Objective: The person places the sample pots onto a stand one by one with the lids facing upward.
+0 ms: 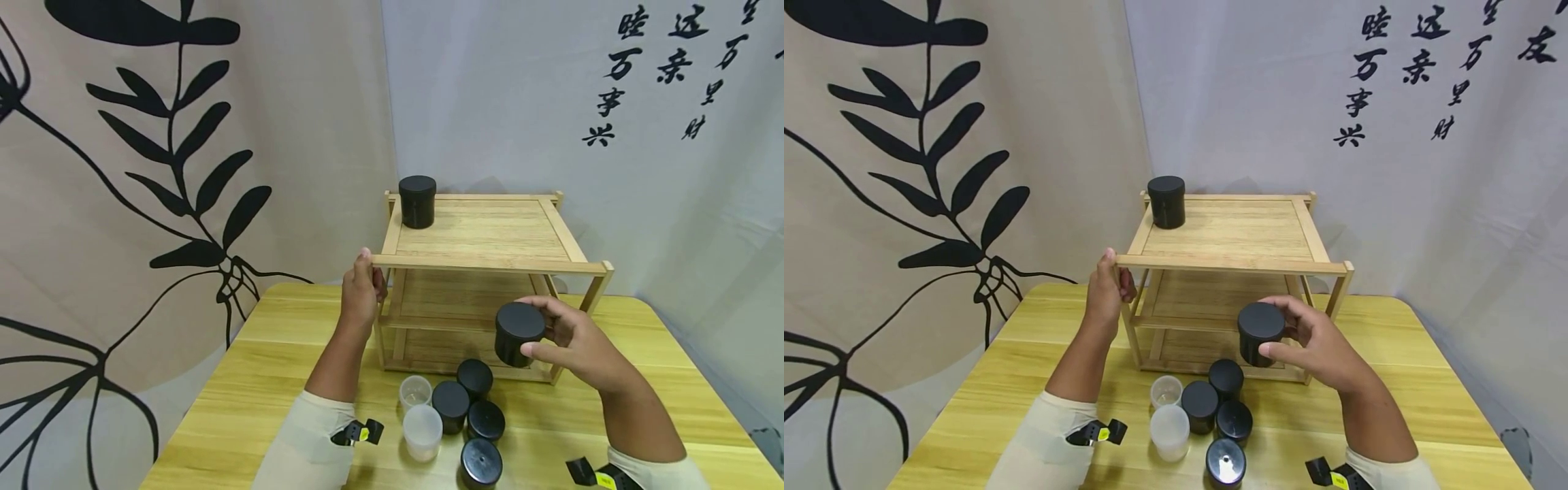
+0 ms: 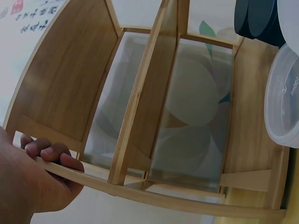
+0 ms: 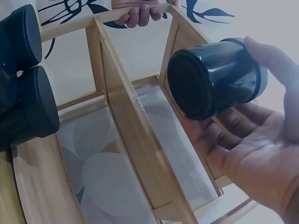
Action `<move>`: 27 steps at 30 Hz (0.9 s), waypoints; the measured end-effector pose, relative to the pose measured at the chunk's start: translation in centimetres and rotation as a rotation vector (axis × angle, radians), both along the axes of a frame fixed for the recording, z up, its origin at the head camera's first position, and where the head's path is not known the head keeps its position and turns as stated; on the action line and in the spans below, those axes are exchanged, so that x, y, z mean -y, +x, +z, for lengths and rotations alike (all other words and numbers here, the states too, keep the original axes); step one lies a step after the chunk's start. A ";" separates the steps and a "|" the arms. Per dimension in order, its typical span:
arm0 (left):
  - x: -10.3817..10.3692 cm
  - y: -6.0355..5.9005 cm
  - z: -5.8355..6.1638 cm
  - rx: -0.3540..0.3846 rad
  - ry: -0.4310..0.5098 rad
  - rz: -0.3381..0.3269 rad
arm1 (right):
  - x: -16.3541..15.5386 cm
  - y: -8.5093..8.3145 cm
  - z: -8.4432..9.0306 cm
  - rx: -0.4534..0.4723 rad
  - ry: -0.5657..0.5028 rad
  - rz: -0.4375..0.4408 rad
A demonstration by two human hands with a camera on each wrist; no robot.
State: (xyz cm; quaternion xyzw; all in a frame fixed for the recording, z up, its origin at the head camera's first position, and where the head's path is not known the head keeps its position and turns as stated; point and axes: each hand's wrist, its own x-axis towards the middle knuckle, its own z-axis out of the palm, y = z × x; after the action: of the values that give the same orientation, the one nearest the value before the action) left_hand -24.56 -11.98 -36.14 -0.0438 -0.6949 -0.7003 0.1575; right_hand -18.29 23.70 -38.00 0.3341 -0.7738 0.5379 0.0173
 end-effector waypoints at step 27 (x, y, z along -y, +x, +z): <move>0.2 0.2 0.1 0.010 0.004 -0.019 | 1.1 0.7 4.6 0.034 -0.032 0.055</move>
State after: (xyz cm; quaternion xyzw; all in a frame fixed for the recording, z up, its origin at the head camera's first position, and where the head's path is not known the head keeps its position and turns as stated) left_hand -24.39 -12.16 -36.02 -0.0466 -0.6937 -0.7035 0.1474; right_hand -17.60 22.62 -33.41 0.3458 -0.7557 0.5561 -0.0050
